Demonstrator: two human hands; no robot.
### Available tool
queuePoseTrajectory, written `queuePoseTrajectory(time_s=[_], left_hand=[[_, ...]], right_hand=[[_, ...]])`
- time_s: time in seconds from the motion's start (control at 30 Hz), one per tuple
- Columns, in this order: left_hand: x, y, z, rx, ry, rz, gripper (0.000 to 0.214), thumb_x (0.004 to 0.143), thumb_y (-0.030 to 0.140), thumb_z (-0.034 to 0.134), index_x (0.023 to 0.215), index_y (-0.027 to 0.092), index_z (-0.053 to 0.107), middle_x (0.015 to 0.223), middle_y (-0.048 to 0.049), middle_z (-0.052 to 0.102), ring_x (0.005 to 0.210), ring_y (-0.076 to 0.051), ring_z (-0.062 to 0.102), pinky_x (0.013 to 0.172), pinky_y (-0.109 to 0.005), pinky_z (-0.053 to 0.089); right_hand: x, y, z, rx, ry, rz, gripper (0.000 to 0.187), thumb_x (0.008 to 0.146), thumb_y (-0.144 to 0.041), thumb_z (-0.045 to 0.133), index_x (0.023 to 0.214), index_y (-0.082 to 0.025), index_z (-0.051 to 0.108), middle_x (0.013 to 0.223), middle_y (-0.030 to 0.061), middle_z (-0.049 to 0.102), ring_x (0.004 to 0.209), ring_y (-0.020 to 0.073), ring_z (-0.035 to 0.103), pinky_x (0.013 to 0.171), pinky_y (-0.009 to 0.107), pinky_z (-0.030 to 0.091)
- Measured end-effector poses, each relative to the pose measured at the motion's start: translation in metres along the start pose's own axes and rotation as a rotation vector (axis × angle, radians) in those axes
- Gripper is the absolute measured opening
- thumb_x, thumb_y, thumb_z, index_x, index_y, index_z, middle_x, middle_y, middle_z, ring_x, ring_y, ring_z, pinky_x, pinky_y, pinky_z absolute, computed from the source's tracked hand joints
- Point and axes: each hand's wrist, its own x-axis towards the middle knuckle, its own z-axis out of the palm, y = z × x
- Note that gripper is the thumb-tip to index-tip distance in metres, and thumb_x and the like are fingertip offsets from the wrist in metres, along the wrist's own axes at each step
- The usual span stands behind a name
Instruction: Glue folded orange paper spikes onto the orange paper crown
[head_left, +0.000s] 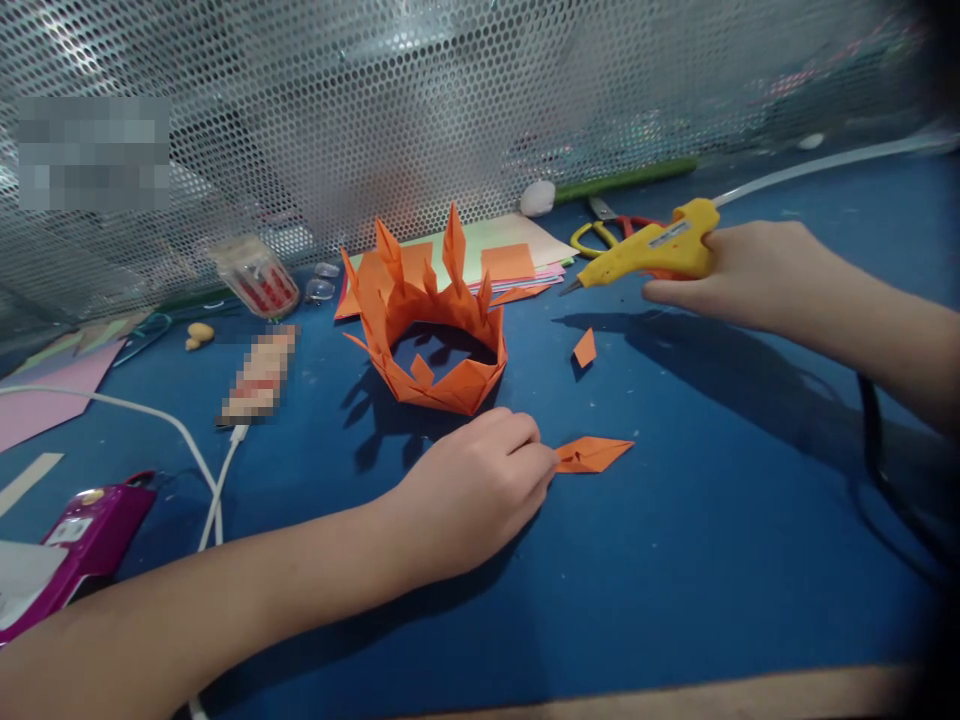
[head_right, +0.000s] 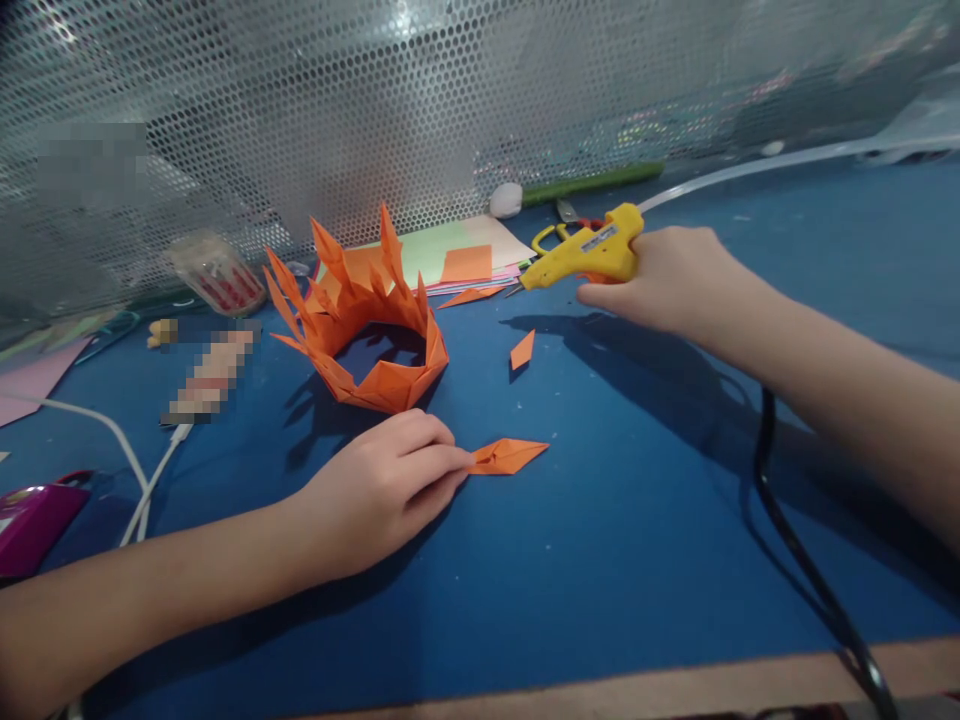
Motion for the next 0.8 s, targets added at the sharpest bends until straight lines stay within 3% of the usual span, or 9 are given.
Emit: queuePoseTrajectory(time_s=[0.1, 0.3, 0.57, 0.8], left_hand=[[0.004, -0.001, 0.002, 0.03, -0.021, -0.001, 0.026, 0.101, 0.015, 0.051, 0.085, 0.008, 0.07, 0.084, -0.0097, 0.066, 0.079, -0.02, 0.062, 0.078, -0.031, 0.056], [0.012, -0.002, 0.007, -0.133, 0.018, -0.112, 0.012, 0.094, 0.009, 0.061, 0.083, 0.011, 0.066, 0.081, -0.0041, 0.065, 0.075, -0.015, 0.062, 0.074, -0.024, 0.054], [0.008, -0.001, 0.005, 0.149, -0.08, 0.137, 0.025, 0.099, 0.002, 0.045, 0.091, 0.011, 0.068, 0.096, -0.0107, 0.072, 0.089, -0.019, 0.066, 0.082, -0.03, 0.057], [0.01, 0.003, 0.001, 0.384, -0.033, 0.41, 0.028, 0.094, -0.002, 0.049, 0.083, 0.007, 0.073, 0.09, -0.0135, 0.076, 0.077, -0.021, 0.068, 0.08, -0.033, 0.059]], right_hand=[[-0.001, 0.0, 0.003, -0.031, -0.044, 0.047, 0.041, 0.07, -0.056, 0.065, 0.057, -0.026, 0.039, 0.05, -0.0001, 0.038, 0.051, 0.0153, 0.035, 0.055, 0.033, 0.031], [-0.006, -0.005, 0.009, -0.037, -0.062, 0.054, 0.039, 0.069, -0.055, 0.067, 0.061, -0.024, 0.044, 0.054, 0.0003, 0.043, 0.055, 0.0168, 0.043, 0.055, 0.032, 0.031], [-0.01, -0.011, 0.012, -0.017, -0.074, 0.04, 0.04, 0.07, -0.053, 0.069, 0.06, -0.024, 0.043, 0.053, 0.0003, 0.043, 0.054, 0.0159, 0.042, 0.054, 0.032, 0.03], [-0.011, -0.009, 0.012, 0.01, -0.047, 0.003, 0.04, 0.069, -0.056, 0.067, 0.062, -0.024, 0.044, 0.053, 0.0012, 0.043, 0.055, 0.0173, 0.043, 0.055, 0.034, 0.032]])
